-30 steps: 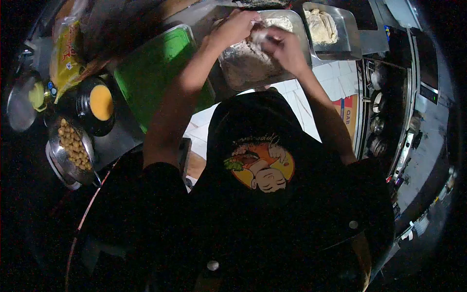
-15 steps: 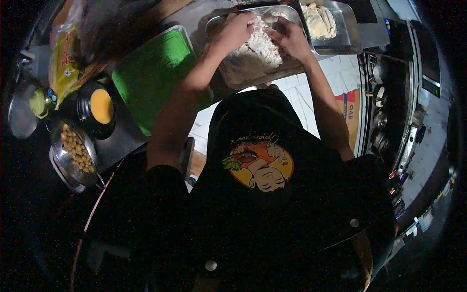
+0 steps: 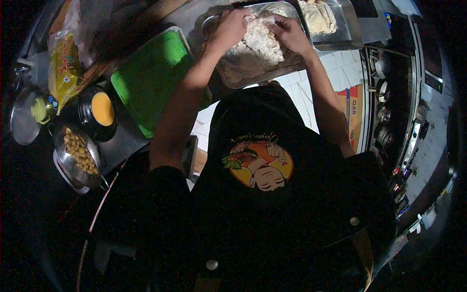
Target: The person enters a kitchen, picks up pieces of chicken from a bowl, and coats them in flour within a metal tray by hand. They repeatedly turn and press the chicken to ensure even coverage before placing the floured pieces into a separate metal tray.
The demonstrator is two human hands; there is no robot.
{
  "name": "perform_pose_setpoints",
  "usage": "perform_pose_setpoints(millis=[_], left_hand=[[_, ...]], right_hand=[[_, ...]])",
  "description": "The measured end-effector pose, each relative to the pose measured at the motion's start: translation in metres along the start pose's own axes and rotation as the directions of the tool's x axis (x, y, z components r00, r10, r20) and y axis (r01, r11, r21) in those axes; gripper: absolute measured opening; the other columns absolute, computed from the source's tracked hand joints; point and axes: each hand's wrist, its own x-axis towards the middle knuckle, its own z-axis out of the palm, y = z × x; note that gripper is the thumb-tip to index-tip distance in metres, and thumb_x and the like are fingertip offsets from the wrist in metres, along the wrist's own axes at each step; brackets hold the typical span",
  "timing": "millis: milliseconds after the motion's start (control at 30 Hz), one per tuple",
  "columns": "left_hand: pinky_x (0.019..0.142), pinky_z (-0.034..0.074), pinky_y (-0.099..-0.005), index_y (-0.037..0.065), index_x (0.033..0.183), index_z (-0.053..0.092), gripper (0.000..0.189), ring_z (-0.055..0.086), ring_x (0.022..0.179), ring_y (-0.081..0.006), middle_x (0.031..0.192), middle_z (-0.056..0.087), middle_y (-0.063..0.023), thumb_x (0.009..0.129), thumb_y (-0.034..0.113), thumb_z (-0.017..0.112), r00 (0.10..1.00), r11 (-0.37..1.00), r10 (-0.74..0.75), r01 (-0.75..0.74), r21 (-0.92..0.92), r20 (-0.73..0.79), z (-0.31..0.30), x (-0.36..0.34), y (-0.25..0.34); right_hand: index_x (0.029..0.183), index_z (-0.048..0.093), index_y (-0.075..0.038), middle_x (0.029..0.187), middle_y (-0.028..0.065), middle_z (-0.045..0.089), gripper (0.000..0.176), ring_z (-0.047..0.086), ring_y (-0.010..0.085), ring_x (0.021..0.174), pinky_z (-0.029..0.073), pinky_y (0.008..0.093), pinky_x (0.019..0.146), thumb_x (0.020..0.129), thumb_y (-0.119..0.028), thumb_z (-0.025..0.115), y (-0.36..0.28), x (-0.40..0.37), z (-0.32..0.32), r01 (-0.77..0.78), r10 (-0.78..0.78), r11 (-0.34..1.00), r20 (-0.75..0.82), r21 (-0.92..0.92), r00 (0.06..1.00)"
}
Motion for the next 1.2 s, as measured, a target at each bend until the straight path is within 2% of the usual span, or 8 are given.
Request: perform_pose_setpoints(millis=[300, 367, 600, 733, 800, 900, 1033, 1200], left_hand=[[0.086, 0.047, -0.0376, 0.006, 0.109, 0.061, 0.026, 0.061, 0.098, -0.0327, 0.108, 0.063, -0.0188, 0.084, 0.014, 0.06, 0.987, 0.995, 0.101, -0.102, -0.001, 0.126, -0.003, -0.004, -0.002], [0.087, 0.047, -0.0374, 0.006, 0.11, 0.061, 0.027, 0.062, 0.099, -0.0317, 0.109, 0.063, -0.0184, 0.084, 0.013, 0.059, 0.987, 0.994, 0.112, -0.11, -0.027, 0.114, -0.005, -0.004, -0.007], [0.089, 0.047, -0.0358, 0.004, 0.111, 0.061, 0.03, 0.062, 0.099, -0.0294, 0.109, 0.063, -0.0172, 0.082, 0.008, 0.058, 0.971, 0.987, 0.121, -0.095, -0.129, 0.208, -0.013, -0.004, -0.004], [0.089, 0.047, -0.036, 0.003, 0.108, 0.062, 0.028, 0.062, 0.099, -0.0299, 0.106, 0.064, -0.0173, 0.081, 0.007, 0.059, 0.944, 0.947, 0.287, -0.255, -0.193, 0.161, -0.03, -0.024, 0.002], [0.089, 0.044, -0.0408, 0.005, 0.104, 0.063, 0.026, 0.055, 0.103, -0.0353, 0.111, 0.06, -0.0151, 0.079, 0.007, 0.059, 0.86, 0.951, 0.292, -0.31, -0.027, 0.418, -0.046, -0.044, -0.001], [0.092, 0.042, -0.0414, 0.007, 0.104, 0.064, 0.026, 0.054, 0.105, -0.0351, 0.107, 0.061, -0.0159, 0.078, 0.007, 0.058, 0.905, 0.972, 0.221, -0.234, -0.007, 0.363, -0.051, -0.059, -0.001], [0.094, 0.042, -0.0426, 0.008, 0.106, 0.063, 0.027, 0.054, 0.103, -0.0362, 0.106, 0.061, -0.017, 0.079, 0.007, 0.057, 0.955, 0.975, 0.214, -0.195, -0.106, 0.208, -0.04, -0.057, 0.006], [0.09, 0.046, -0.0424, 0.004, 0.107, 0.062, 0.032, 0.057, 0.099, -0.0388, 0.104, 0.061, -0.0199, 0.075, 0.0, 0.058, 0.952, 0.976, 0.208, -0.218, 0.024, 0.226, -0.047, -0.062, 0.007]], right_hand=[[0.122, 0.051, 0.003, 0.107, 0.0049, 0.061, 0.037, 0.054, 0.009, 0.092, 0.045, 0.0255, 0.083, 0.091, -0.015, 0.059, 0.027, -0.017, -0.003, -0.028, 0.022, 0.994, 0.05, 0.106, 0.998], [0.132, 0.04, 0.008, 0.123, 0.0186, 0.056, 0.059, 0.058, 0.0216, 0.105, 0.043, 0.0317, 0.095, 0.085, -0.018, 0.066, 0.034, -0.023, -0.007, -0.133, 0.125, 0.978, 0.061, 0.159, 0.99], [0.117, 0.054, 0.002, 0.101, 0.0045, 0.063, 0.029, 0.056, 0.0097, 0.089, 0.046, 0.0255, 0.079, 0.09, -0.008, 0.059, 0.025, -0.022, 0.002, -0.099, 0.099, 0.995, -0.024, 0.011, 0.995], [0.118, 0.057, 0.001, 0.104, 0.0203, 0.065, 0.038, 0.062, 0.0268, 0.099, 0.047, 0.0366, 0.089, 0.084, -0.015, 0.064, -0.019, -0.046, -0.006, -0.055, 0.056, 0.998, 0.06, -0.023, 0.997], [0.115, 0.06, -0.003, 0.103, 0.0188, 0.065, 0.031, 0.064, 0.0274, 0.096, 0.051, 0.038, 0.083, 0.085, -0.014, 0.061, -0.035, -0.06, -0.012, 0.128, -0.082, 0.965, 0.197, -0.23, 0.977], [0.116, 0.059, -0.003, 0.098, 0.0145, 0.066, 0.028, 0.061, 0.017, 0.088, 0.047, 0.0313, 0.08, 0.088, -0.008, 0.059, -0.025, -0.074, -0.006, -0.218, 0.217, 0.975, 0.045, 0.032, 0.975], [0.117, 0.059, -0.005, 0.093, 0.0181, 0.065, 0.029, 0.062, 0.0191, 0.079, 0.048, 0.031, 0.074, 0.089, -0.013, 0.059, -0.03, -0.063, 0.005, 0.086, -0.075, 0.968, 0.057, -0.236, 0.996], [0.117, 0.06, -0.007, 0.094, 0.0199, 0.066, 0.03, 0.065, 0.0292, 0.081, 0.05, 0.036, 0.073, 0.087, -0.012, 0.06, -0.019, -0.071, 0.0, -0.137, 0.177, 0.924, 0.082, -0.358, 0.981]])
